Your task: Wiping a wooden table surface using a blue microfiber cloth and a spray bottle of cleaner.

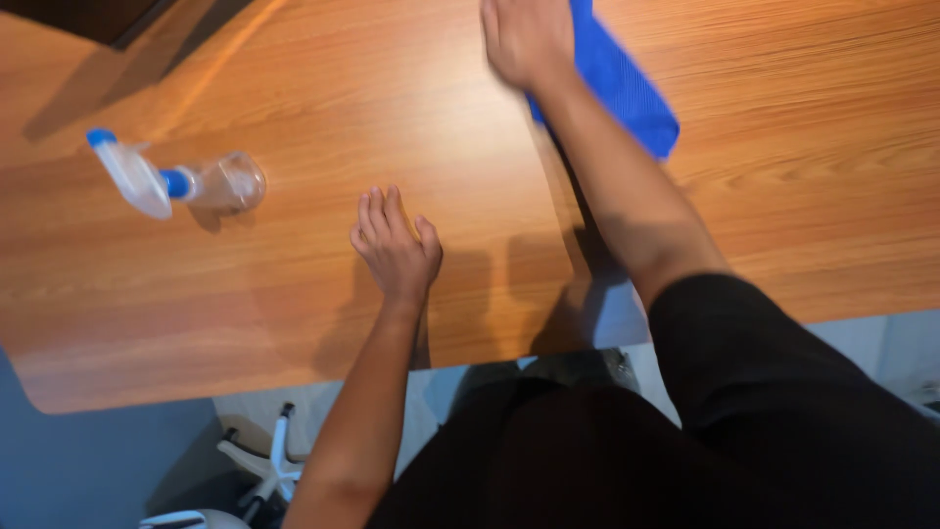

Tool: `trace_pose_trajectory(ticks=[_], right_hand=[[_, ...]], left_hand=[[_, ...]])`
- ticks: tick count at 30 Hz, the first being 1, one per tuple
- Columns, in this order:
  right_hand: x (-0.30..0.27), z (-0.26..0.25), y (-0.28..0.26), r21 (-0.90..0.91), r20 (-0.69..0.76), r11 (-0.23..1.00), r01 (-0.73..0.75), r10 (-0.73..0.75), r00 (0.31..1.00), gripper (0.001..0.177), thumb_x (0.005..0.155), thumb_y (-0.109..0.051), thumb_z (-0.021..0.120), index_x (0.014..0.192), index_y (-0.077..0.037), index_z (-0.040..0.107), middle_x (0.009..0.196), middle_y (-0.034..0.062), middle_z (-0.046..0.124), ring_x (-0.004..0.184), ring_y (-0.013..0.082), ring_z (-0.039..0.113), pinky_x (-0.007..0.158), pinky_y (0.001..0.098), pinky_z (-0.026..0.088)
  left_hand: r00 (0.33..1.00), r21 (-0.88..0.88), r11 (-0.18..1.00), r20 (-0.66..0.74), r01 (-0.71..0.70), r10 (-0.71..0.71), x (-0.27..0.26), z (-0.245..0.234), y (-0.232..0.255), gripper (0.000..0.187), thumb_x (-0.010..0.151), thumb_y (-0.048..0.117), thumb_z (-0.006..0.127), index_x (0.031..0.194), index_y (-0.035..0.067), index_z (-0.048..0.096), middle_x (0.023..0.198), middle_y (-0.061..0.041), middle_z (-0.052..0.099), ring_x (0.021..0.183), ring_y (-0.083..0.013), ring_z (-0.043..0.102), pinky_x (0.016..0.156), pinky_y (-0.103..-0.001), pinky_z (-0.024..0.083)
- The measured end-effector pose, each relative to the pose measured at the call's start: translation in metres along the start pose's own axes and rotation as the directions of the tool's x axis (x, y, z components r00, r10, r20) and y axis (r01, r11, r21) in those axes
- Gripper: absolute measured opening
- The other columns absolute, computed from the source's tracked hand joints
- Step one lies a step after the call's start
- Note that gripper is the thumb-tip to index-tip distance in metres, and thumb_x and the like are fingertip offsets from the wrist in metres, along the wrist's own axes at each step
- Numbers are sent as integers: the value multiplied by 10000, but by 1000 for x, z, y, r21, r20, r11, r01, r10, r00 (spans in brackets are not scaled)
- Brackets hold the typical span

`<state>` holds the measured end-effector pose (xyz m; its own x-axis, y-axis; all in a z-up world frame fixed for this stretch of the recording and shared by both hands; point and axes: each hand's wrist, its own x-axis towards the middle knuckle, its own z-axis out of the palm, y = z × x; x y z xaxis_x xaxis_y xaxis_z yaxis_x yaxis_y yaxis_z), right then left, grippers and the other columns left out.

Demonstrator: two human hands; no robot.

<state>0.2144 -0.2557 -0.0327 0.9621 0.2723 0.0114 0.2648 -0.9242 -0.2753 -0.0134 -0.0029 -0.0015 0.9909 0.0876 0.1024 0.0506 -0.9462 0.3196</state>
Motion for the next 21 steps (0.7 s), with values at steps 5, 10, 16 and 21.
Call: trace_pose_trajectory(ticks=[5, 10, 16, 21], right_hand=[[-145, -30, -69, -66, -73, 988, 143, -148, 986, 521, 1097, -293, 446, 1591, -130, 468, 1629, 187, 399, 1480, 395, 391, 1159, 623, 305], [-282, -45, -106, 68, 189, 938, 340, -347, 919, 561, 1003, -325, 476, 1554, -222, 457, 1612, 158, 403, 1480, 391, 364, 1187, 595, 263], [-292, -57, -31, 107, 241, 983, 151, -173, 955, 549, 1034, -315, 418, 1562, -171, 451, 1652, 176, 354, 1539, 357, 316, 1246, 568, 213], [-322, -95, 95, 4, -24, 953, -303, 303, 953, 542, 1069, -284, 407, 1580, -109, 457, 1648, 246, 340, 1528, 431, 291, 1220, 599, 194]], left_hand=[[1000, -32, 999, 14, 27, -26, 0, -6, -1, 562, 957, 268, 570, 1455, 14, 513, 1510, -235, 505, 1474, -365, 392, 1144, -584, 267], [998, -53, 998, 65, 28, -25, -3, -4, -5, 562, 975, 276, 561, 1469, 14, 503, 1528, -234, 476, 1492, -374, 350, 1148, -607, 239], [999, -68, 998, 41, -1, 4, -3, -3, -5, 542, 991, 265, 547, 1467, 11, 504, 1535, -242, 466, 1487, -383, 345, 1157, -597, 240], [998, -80, 997, 58, -6, 11, -4, -6, -3, 547, 982, 251, 553, 1466, 4, 492, 1526, -260, 459, 1481, -396, 334, 1140, -617, 224]])
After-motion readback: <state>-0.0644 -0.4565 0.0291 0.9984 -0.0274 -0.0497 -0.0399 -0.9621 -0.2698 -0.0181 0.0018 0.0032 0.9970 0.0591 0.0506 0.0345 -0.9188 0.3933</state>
